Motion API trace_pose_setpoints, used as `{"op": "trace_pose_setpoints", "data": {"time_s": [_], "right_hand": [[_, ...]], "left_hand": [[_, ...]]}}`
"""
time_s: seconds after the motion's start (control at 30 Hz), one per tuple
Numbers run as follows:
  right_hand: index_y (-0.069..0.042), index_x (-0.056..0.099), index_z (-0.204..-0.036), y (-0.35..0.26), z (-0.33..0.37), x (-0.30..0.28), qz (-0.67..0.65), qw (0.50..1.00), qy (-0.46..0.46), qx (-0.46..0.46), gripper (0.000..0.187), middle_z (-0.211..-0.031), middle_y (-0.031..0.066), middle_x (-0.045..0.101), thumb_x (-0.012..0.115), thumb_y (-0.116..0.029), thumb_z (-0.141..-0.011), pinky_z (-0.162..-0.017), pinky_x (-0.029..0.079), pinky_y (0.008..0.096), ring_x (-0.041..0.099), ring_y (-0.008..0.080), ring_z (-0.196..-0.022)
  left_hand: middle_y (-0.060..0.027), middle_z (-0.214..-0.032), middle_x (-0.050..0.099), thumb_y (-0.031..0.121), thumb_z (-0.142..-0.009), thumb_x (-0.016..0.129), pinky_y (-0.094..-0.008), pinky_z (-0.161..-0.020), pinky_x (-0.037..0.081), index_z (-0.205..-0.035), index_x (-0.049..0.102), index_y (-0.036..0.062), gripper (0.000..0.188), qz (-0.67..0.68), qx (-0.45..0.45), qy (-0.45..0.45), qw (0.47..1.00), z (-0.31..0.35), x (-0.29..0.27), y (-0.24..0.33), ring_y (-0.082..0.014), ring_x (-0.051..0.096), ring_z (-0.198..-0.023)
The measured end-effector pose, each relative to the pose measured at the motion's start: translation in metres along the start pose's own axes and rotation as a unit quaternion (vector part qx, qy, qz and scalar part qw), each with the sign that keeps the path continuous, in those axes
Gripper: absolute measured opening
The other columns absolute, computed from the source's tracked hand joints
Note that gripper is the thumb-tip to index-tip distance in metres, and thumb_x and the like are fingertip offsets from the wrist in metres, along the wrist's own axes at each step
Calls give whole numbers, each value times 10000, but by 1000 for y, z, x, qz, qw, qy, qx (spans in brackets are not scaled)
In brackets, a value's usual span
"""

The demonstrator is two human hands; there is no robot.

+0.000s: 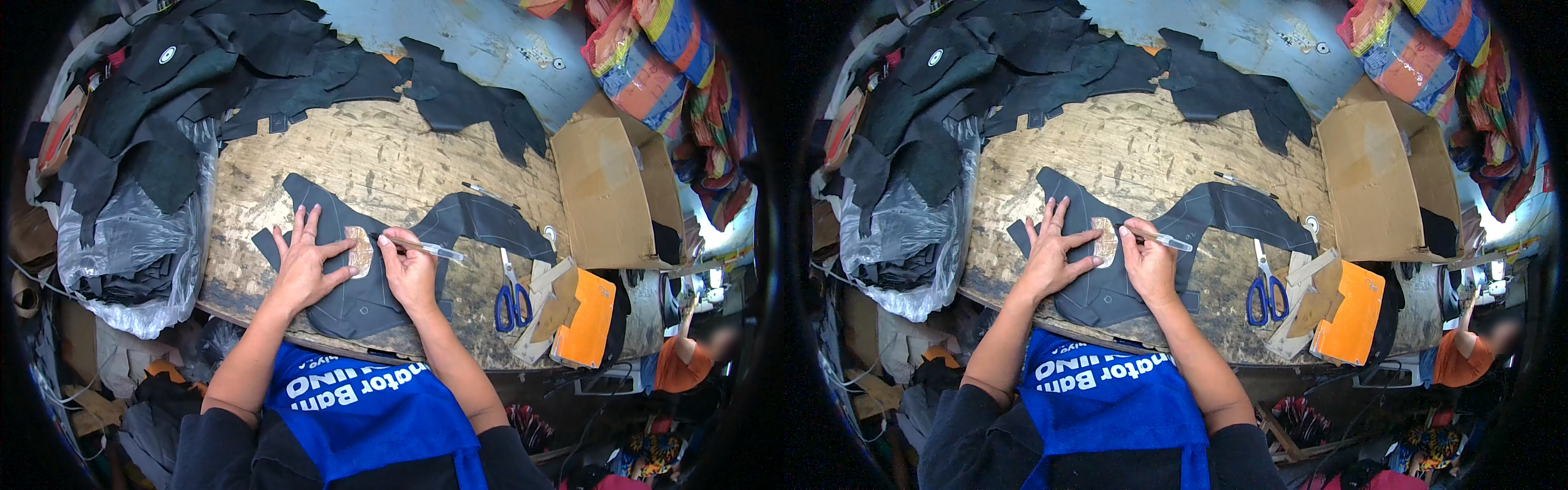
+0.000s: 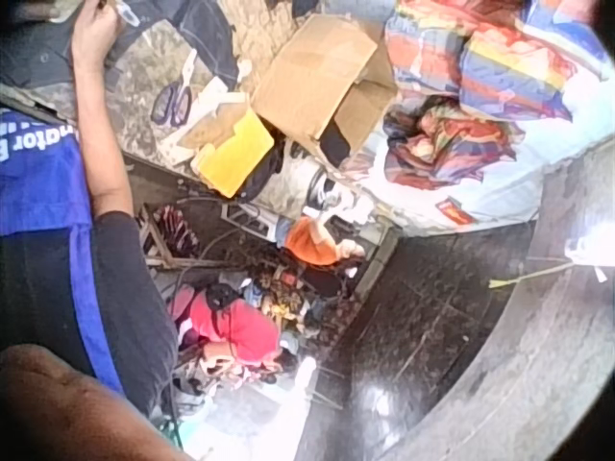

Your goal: The person marks black fabric pieces with a white pen using a ruler and template, then cuts along the marked lines with scissors. The person handles multiple fabric pieces, aligns them, and places cut pieces into a cardboard box.

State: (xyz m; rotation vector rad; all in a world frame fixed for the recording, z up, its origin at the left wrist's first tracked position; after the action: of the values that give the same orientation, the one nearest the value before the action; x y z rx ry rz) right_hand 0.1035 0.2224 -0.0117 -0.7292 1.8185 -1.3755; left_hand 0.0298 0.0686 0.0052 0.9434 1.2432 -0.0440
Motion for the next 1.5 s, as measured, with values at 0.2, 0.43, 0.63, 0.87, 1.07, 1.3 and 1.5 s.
{"op": "trace_pose_setpoints", "data": {"time_s": [0.2,0.43,0.63,0.87,1.07,1.3,1.5], "right_hand": [[30,633,-984,-13,-2,1,79,996,-4,-27,163,-832,78,670,638,-91,-876,-600,503,212,602,65,-712],[12,612,-931,-30,4,0,150,985,-36,-84,123,-851,173,671,619,-53,-826,-654,519,353,661,311,-758],[39,624,-924,-46,20,-3,170,975,-34,-140,137,-840,165,669,652,-45,-819,-633,532,296,686,243,-729],[43,590,-875,-44,24,-5,63,993,-48,-84,75,-756,125,647,593,-31,-858,-630,521,283,641,176,-678],[55,589,-893,-9,-2,-1,-39,998,-36,-26,86,-807,82,656,605,-23,-862,-655,507,204,615,88,-715],[45,617,-845,-14,3,1,41,994,-45,-87,68,-815,77,669,634,-18,-825,-659,506,225,619,94,-733],[34,637,-819,-22,3,3,93,990,-55,-95,50,-816,75,675,644,-12,-800,-671,505,251,634,119,-733]], "left_hand": [[-235,-1489,239,394,-641,790,-655,-1067,7,-1128,681,294,509,-4,-2,-3,1000,0,0,0,-388,102,-1415],[-239,-1484,250,393,-622,798,-655,-1065,14,-1102,697,281,503,2,-3,4,1000,-1,1,-1,-390,111,-1412],[-238,-1481,256,387,-619,801,-660,-1062,16,-1094,701,275,499,4,-1,9,1000,-1,0,0,-391,115,-1411],[-262,-1472,253,364,-626,802,-669,-1056,21,-1086,704,257,483,4,4,7,1000,-1,-1,0,-395,127,-1407],[-277,-1454,276,295,-623,804,-527,-1119,131,-1074,709,183,474,42,20,35,998,9,-15,-16,-423,200,-1376],[-275,-1440,303,257,-613,808,-489,-1117,193,-1056,713,145,467,54,23,48,997,13,-17,-22,-438,229,-1359],[-266,-1439,312,259,-620,807,-489,-1112,212,-1052,715,145,456,49,20,41,998,12,-19,-20,-444,226,-1357]]}}
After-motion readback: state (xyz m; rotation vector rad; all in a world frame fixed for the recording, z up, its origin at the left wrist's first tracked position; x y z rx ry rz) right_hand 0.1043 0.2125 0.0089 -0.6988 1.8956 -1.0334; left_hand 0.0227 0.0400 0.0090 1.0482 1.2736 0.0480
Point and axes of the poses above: each hand's wrist, its own z-axis away from the middle knuckle, its own x-axis out of the palm, y = z × x, the point moved 7 cm from there along -z, towards the middle knuckle
